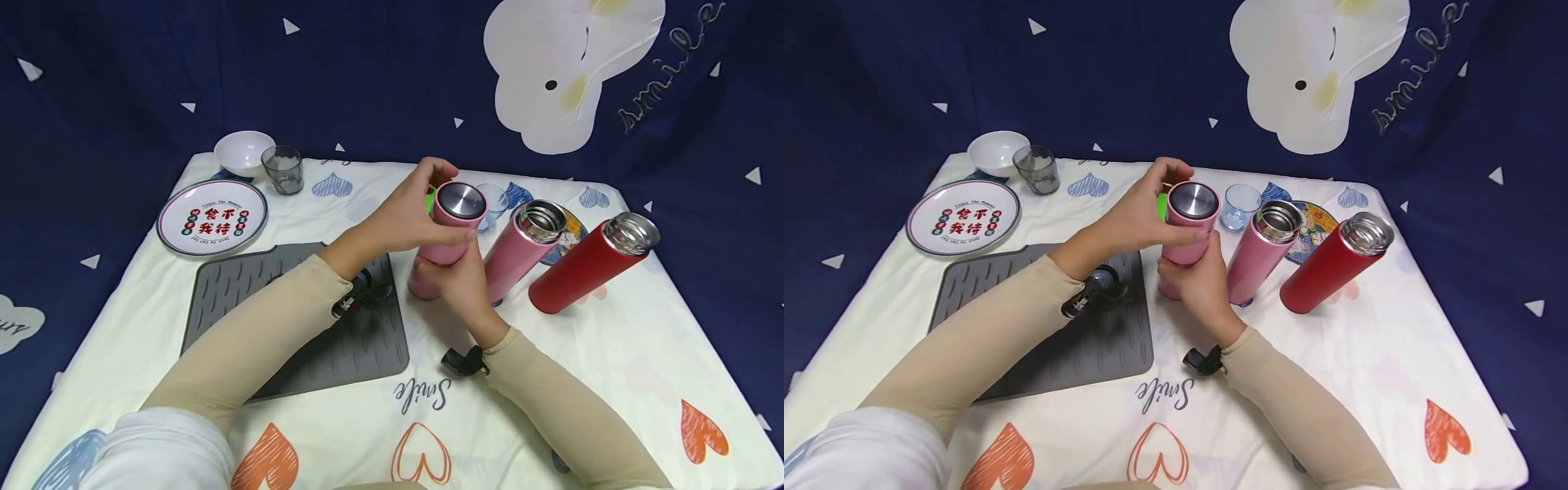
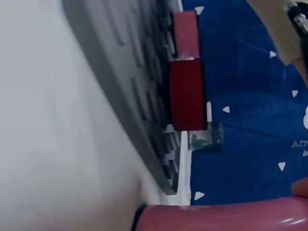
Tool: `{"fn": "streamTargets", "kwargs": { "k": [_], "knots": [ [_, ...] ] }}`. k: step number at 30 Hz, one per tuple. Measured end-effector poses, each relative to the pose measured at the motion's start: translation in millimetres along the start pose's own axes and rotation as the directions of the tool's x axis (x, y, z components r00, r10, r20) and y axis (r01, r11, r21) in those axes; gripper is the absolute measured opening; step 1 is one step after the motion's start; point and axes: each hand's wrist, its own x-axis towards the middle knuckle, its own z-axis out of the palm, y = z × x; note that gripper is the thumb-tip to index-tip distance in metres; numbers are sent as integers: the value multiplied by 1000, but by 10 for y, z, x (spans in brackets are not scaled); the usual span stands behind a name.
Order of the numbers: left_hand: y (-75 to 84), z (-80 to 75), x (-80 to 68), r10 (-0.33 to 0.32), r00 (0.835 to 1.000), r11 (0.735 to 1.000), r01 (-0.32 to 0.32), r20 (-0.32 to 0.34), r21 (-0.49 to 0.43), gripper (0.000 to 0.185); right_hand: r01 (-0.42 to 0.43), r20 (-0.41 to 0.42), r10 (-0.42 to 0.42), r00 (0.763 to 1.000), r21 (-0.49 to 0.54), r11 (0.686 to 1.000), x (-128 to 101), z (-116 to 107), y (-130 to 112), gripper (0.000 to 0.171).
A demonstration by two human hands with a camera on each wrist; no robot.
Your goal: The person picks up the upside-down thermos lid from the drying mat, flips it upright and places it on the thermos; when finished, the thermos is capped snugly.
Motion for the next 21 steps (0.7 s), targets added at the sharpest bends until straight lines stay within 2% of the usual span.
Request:
{"fn": "streamTargets", "kwargs": {
  "k": [4, 8, 12, 14, 16, 21],
  "knots": [
    [2, 11, 8, 23, 1000, 1000, -23, -20, -13, 77, -1, 6, 1, 1000, 13, 1000, 24, -7, -11, 66],
    [1, 11, 0, -11, 999, 1000, 11, -37, 9, 80, -5, 10, 4, 1000, 33, 999, 18, 3, -1, 67],
    [-8, 20, -13, -54, 999, 993, 54, 2, -101, 78, -11, 9, 10, 1000, 55, 998, 8, 13, 23, 65],
    [-14, 32, -19, -64, 998, 994, 64, 2, -93, 79, -5, 5, 5, 1000, 62, 998, 3, 16, 37, 65],
    [-22, 37, -19, -54, 999, 996, 54, -4, -71, 78, -1, -2, 1, 1000, 74, 997, 5, 19, 46, 65],
    [-31, 0, -29, -28, 999, 996, 26, -25, -82, 74, -6, -12, 7, 1000, 88, 996, 21, 37, 51, 65]
  ]
}}
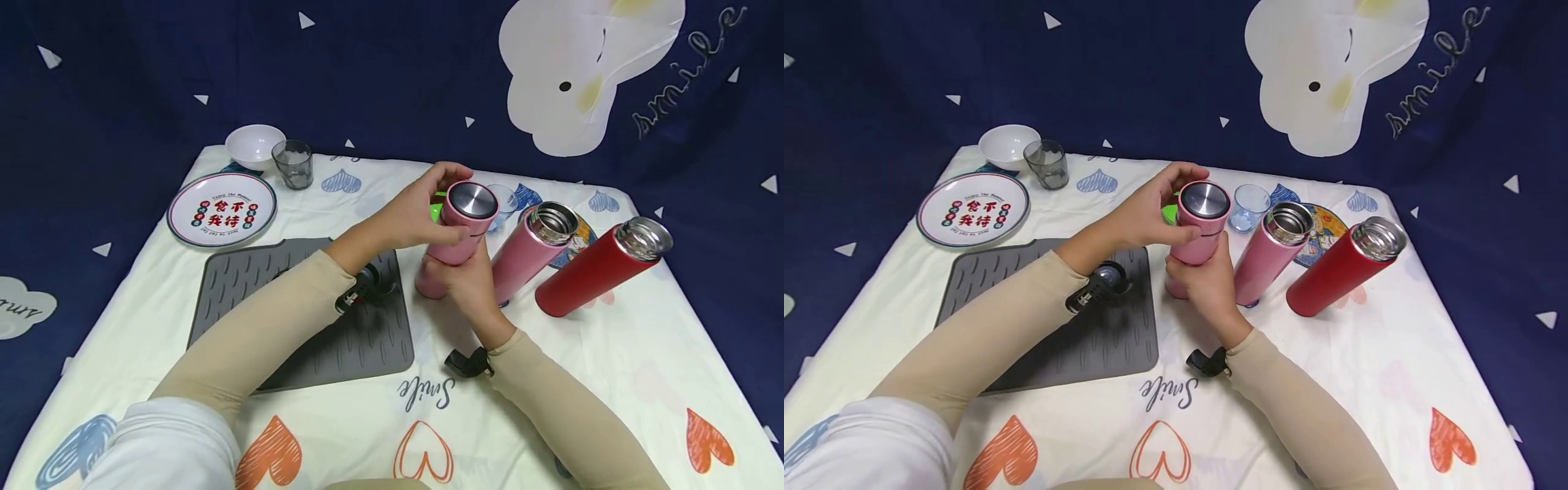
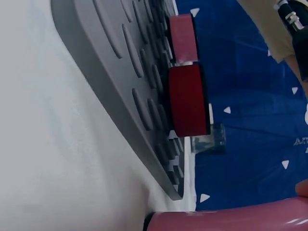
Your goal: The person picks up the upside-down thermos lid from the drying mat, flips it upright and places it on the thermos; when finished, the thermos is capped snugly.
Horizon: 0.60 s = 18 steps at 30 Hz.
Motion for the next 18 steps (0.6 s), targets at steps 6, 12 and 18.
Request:
{"fn": "streamTargets", "kwargs": {
  "k": [6, 12, 18],
  "knots": [
    [-14, -20, 40, 74, 996, 990, -67, -48, 126, 65, -8, 1, 8, 1000, -18, 1000, 4, -13, -10, 68],
    [29, -48, 76, 3, 1000, 994, -3, 2, 112, 72, -19, 13, 19, 1000, -28, 999, 7, -15, -31, 63],
    [-20, -60, 97, -30, 998, 998, 32, 46, -50, 62, -28, 5, 29, 1000, -39, 999, 30, -25, 54, 67]
  ]
}}
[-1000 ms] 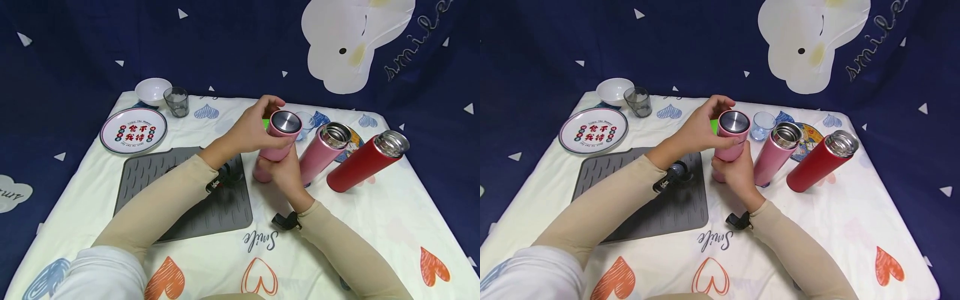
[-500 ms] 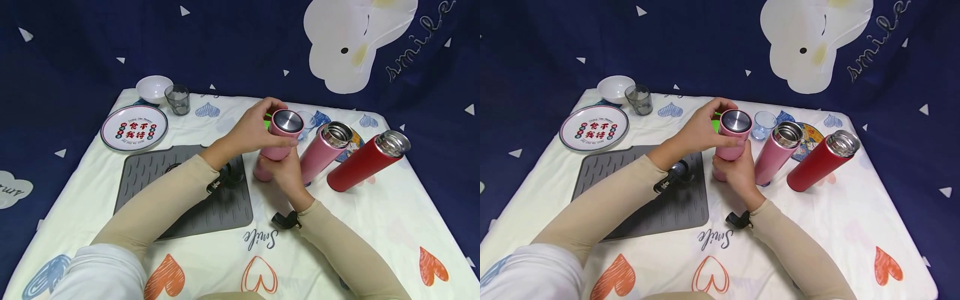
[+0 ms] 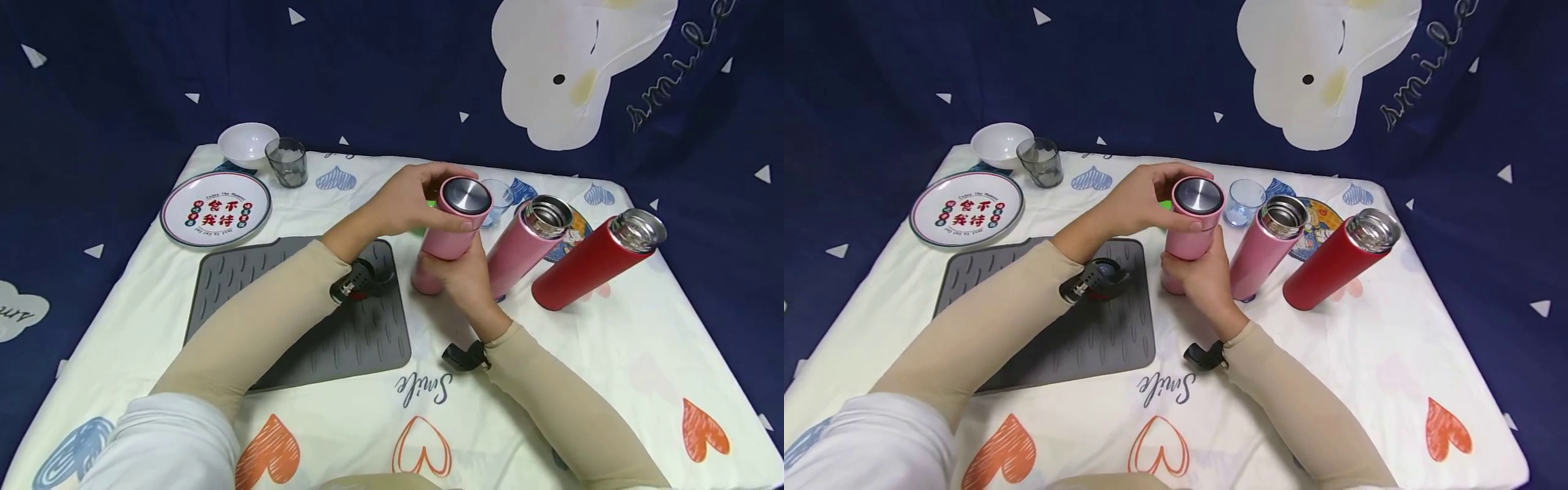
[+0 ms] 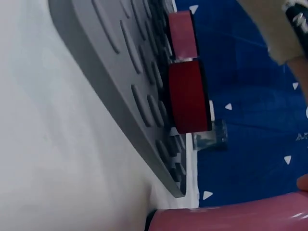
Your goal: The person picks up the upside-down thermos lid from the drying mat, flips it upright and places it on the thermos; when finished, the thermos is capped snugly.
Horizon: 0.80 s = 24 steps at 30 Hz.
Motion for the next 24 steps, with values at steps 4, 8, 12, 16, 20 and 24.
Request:
{"fn": "streamTargets", "kwargs": {
  "k": [4, 8, 12, 16, 20, 24],
  "knots": [
    [15, -6, -6, -15, 1000, 1000, 15, 14, 5, 66, 2, 7, -2, 1000, -3, 1000, 79, -14, 182, 66],
    [42, 41, -21, 6, 996, 991, 5, -86, 133, 72, 9, 2, -9, 1000, -1, 1000, 107, -29, 283, 66],
    [-32, -62, 14, -33, 999, 992, 38, 42, -117, 62, -2, 8, 2, 1000, 31, 1000, 123, -33, 316, 66],
    [-10, -48, 23, -46, 996, 996, 51, 71, -66, 67, 19, 16, -20, 1000, 15, 1000, 124, -54, 351, 65],
    [42, 24, 2, -10, 999, 992, 17, -51, 125, 71, 9, 23, -9, 1000, -21, 1000, 104, -65, 269, 65],
    [-68, -82, 26, -57, 994, 989, 69, 90, -133, 64, -35, 27, 35, 999, 10, 999, 125, -58, 301, 68]
  ]
}}
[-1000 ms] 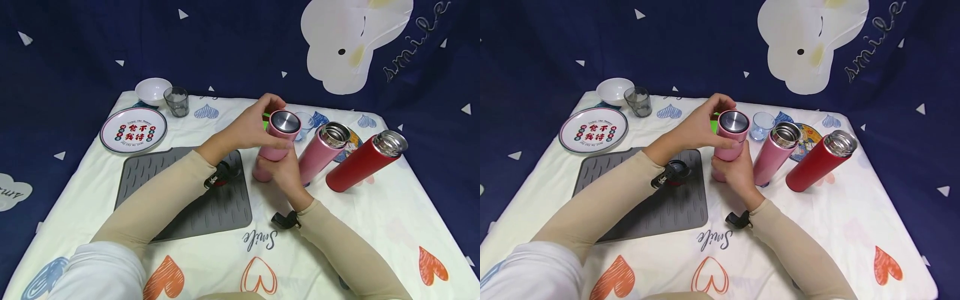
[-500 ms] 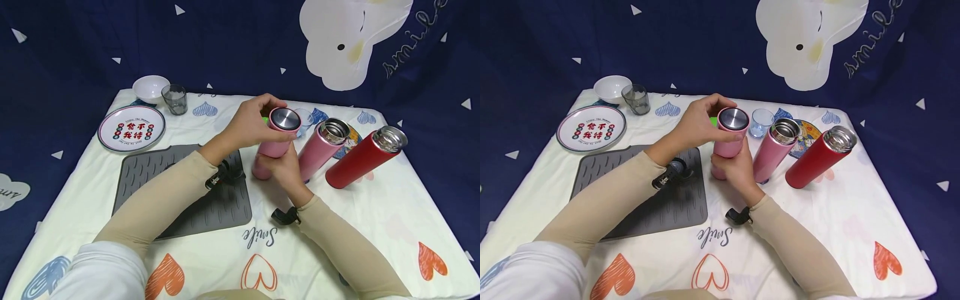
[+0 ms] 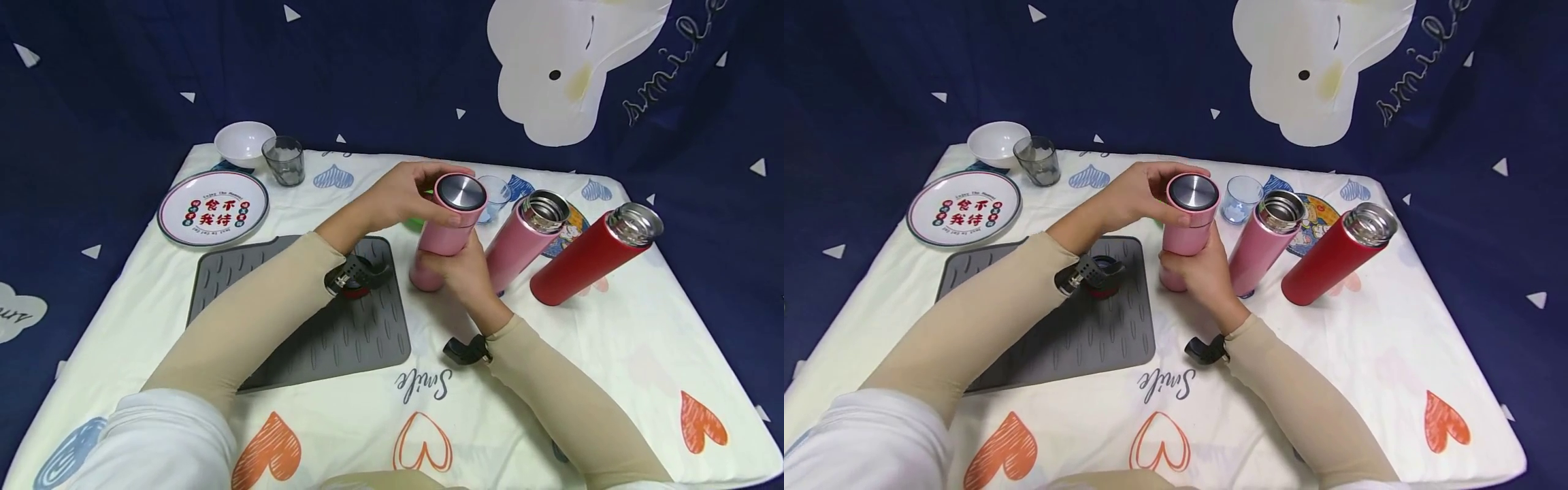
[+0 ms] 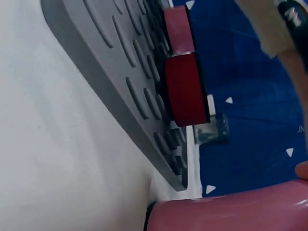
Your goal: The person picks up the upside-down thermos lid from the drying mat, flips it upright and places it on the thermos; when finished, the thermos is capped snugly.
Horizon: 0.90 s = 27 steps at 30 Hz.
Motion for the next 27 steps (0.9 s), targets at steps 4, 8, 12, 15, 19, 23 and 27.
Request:
{"fn": "streamTargets", "kwargs": {
  "k": [4, 8, 12, 15, 19, 23, 27],
  "knots": [
    [-4, 1, -2, -33, 999, 999, 34, 28, -17, 69, -12, 14, 12, 1000, 21, 1000, -7, 0, -39, 65],
    [51, 118, -29, 61, 991, 966, -28, -120, 258, 75, 22, 37, -21, 999, -14, 1000, -71, -10, -217, 61],
    [-25, 70, 9, -3, 999, 1000, 4, -40, 20, 66, -9, 30, 10, 999, -38, 999, -106, -10, -339, 62],
    [-74, -11, 38, -82, 993, 981, 97, 88, -171, 68, -50, 27, 51, 998, -14, 999, -79, -11, -238, 64],
    [-15, 1, -13, -35, 999, 997, 32, 38, 73, 70, -40, 54, 39, 998, 12, 999, -32, -10, -53, 69],
    [43, 72, -55, 44, 995, 959, -18, -87, 282, 72, 8, 62, -7, 998, -10, 1000, -10, -21, -3, 69],
    [4, 81, -18, 5, 997, 990, 5, -72, 141, 67, -11, 27, 12, 1000, -27, 1000, 2, -44, 14, 65]
  ]
}}
